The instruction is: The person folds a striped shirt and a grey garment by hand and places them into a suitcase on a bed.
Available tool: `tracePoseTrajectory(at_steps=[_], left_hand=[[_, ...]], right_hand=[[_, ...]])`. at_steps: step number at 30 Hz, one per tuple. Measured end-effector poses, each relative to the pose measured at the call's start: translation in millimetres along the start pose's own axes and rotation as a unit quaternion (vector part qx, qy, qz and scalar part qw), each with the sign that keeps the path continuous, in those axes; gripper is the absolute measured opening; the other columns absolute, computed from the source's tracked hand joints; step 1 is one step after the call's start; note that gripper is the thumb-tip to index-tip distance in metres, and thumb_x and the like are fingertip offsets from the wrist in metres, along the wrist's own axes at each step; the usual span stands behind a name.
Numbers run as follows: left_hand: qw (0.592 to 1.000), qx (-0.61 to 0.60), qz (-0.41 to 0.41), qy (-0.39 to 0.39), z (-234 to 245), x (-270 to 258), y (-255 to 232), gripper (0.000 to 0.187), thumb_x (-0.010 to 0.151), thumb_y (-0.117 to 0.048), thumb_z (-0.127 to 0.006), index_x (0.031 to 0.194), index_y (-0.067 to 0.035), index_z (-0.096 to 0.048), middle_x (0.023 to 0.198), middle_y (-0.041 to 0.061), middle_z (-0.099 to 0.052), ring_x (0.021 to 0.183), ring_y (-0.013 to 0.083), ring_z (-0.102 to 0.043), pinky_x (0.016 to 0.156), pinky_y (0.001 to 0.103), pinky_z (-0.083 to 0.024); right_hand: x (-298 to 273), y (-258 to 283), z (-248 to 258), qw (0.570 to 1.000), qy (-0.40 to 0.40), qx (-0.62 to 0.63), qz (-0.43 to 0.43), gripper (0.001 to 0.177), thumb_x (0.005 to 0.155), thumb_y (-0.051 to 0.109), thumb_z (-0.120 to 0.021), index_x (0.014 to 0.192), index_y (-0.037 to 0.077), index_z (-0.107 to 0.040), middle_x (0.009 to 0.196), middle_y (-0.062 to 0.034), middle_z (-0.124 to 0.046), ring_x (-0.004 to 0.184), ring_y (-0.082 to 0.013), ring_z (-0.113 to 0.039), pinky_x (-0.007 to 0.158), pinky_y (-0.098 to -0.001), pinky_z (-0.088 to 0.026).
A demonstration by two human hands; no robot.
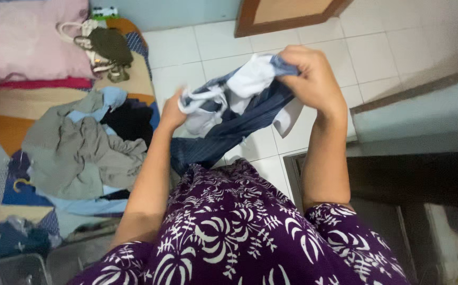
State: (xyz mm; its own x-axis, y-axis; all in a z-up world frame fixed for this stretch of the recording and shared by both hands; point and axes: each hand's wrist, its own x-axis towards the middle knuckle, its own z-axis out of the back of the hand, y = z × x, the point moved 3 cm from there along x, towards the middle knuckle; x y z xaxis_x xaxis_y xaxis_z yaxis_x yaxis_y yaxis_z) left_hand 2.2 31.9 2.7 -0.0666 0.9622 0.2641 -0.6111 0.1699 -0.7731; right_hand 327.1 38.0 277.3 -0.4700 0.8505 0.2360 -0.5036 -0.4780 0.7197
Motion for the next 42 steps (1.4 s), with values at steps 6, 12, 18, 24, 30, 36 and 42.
tracePoseTrajectory(at_steps=[6,12,18,24,30,36,42], left_hand=[[0.980,-0.139,-0.127,0.070,58.5,50.5,-130.0,0.024,0.084,-0.010,-0.071,0.108,-0.006,-0.070,0.095,0.018,-0.073,0.087,0.0351,-0.073,0.077,0.038,-0.056],[0.960,-0.056,-0.253,0.108,109.8,78.7,-247.2,0.028,0.081,-0.019,-0.080,0.105,-0.007,-0.072,0.094,0.016,-0.073,0.086,0.0375,-0.070,0.073,0.044,-0.053],[0.929,0.263,0.006,0.261,95.1,71.3,-124.6,0.024,0.079,-0.025,-0.073,0.101,-0.015,-0.079,0.099,0.018,-0.073,0.095,0.0401,-0.068,0.081,0.049,-0.053],[0.934,0.225,-0.081,-0.266,151.4,62.5,-88.3,0.007,0.095,-0.015,-0.071,0.099,-0.011,-0.076,0.108,0.018,-0.058,0.099,0.0396,-0.054,0.085,0.047,-0.047],[0.879,-0.127,0.273,-0.370,1.3,4.2,74.6,0.030,0.100,-0.007,-0.074,0.106,0.005,-0.047,0.095,0.015,-0.046,0.085,0.0258,-0.048,0.081,0.040,-0.046],[0.864,-0.190,0.393,0.251,-117.1,-75.0,115.4,0.034,0.100,-0.019,-0.068,0.121,0.003,-0.053,0.112,0.014,-0.055,0.099,0.0234,-0.055,0.090,0.037,-0.048],[0.769,-0.468,0.163,0.404,-136.4,-65.4,87.1,0.049,0.099,-0.031,-0.062,0.136,0.001,-0.059,0.130,0.013,-0.063,0.113,0.0210,-0.062,0.100,0.034,-0.049]], right_hand=[[-8.1,16.3,-1.5,0.998,-0.046,0.029,0.034,0.056,0.074,0.015,-0.084,0.123,-0.002,-0.063,0.109,-0.0112,-0.069,0.103,-0.0196,-0.064,0.091,-0.0315,-0.050],[19.3,-13.8,-71.5,0.995,-0.056,0.076,-0.045,0.029,0.093,0.008,-0.068,0.121,0.002,-0.071,0.104,-0.0067,-0.076,0.097,-0.0177,-0.069,0.091,-0.0335,-0.056],[15.1,-14.4,-5.6,0.973,-0.177,0.132,-0.066,0.016,0.097,0.001,-0.068,0.112,-0.001,-0.073,0.093,0.0012,-0.071,0.083,-0.0050,-0.061,0.074,-0.0251,-0.050],[9.5,3.1,8.1,0.990,-0.074,0.106,-0.061,0.017,0.099,0.003,-0.071,0.116,0.000,-0.073,0.095,0.0011,-0.071,0.086,-0.0048,-0.062,0.075,-0.0242,-0.051],[9.1,53.3,-28.1,0.984,0.074,0.163,-0.016,0.024,0.093,0.008,-0.073,0.116,0.001,-0.072,0.096,-0.0029,-0.074,0.089,-0.0067,-0.066,0.080,-0.0256,-0.054],[5.9,96.6,-45.3,0.972,0.147,0.180,0.022,0.024,0.093,0.009,-0.074,0.115,0.001,-0.074,0.098,-0.0043,-0.077,0.089,-0.0080,-0.067,0.082,-0.0262,-0.056],[-8.4,45.8,-21.6,0.953,0.018,0.302,-0.026,0.030,0.100,0.010,-0.074,0.126,-0.001,-0.068,0.114,-0.0053,-0.071,0.104,-0.0112,-0.067,0.092,-0.0294,-0.056]])
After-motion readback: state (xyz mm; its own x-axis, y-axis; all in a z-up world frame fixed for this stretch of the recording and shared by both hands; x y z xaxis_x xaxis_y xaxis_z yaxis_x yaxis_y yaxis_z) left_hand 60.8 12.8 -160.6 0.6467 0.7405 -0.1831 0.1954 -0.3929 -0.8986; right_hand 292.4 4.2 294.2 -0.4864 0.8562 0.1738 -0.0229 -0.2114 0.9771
